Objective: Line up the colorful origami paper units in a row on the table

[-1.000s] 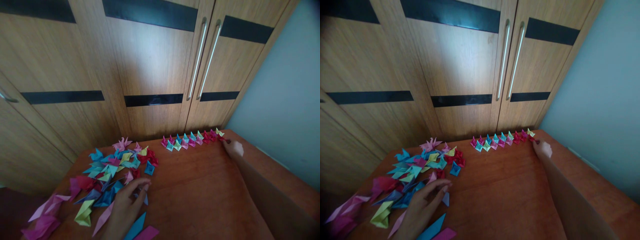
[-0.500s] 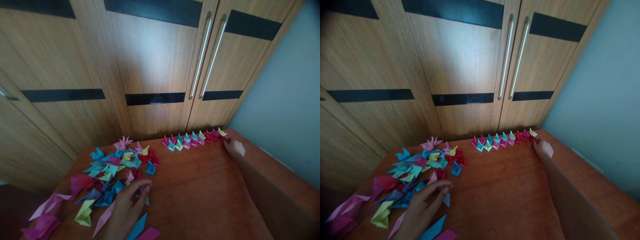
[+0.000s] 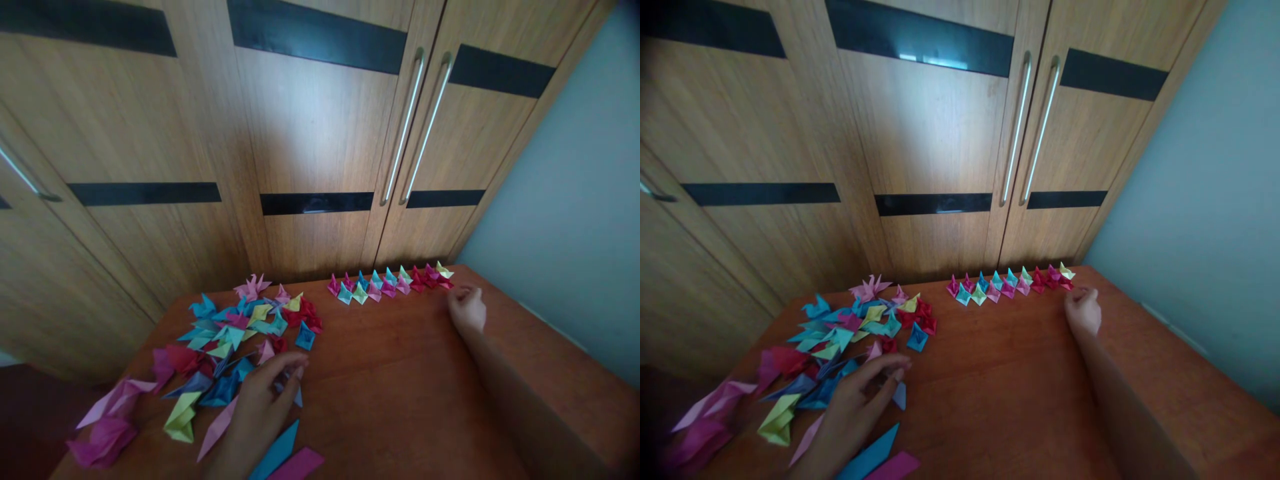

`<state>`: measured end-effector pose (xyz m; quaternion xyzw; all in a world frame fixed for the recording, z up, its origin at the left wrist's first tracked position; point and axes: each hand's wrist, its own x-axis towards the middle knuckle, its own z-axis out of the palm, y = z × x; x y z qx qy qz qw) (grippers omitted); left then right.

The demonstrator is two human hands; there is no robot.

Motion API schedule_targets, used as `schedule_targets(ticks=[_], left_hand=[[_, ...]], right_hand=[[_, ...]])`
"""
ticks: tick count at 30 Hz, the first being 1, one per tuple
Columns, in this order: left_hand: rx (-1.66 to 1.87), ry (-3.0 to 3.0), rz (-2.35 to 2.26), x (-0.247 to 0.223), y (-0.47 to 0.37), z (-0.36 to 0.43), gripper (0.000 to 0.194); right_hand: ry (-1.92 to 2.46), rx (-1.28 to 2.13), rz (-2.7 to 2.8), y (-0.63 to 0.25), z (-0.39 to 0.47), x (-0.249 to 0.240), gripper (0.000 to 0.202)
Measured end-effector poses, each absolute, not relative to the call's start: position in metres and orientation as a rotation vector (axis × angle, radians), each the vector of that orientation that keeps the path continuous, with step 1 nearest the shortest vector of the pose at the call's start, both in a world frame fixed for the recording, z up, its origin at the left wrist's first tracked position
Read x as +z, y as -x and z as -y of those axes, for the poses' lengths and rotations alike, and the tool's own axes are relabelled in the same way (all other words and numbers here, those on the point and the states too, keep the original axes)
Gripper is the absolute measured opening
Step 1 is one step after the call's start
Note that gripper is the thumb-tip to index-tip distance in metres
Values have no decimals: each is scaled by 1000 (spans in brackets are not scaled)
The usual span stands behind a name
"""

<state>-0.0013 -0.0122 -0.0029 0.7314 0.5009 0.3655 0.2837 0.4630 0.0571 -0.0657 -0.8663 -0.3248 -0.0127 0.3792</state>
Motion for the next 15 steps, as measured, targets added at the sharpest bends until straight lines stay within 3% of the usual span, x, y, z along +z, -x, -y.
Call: schedule_targets(ticks=[8, 15], left_hand=[[917, -2253, -1349, 0, 8, 9, 24], [921, -2417, -1778, 17, 51, -9, 28]], right_hand=[[1736, 239, 1079, -319, -33, -80, 30], [1528, 396, 1278, -244, -34, -77, 20]])
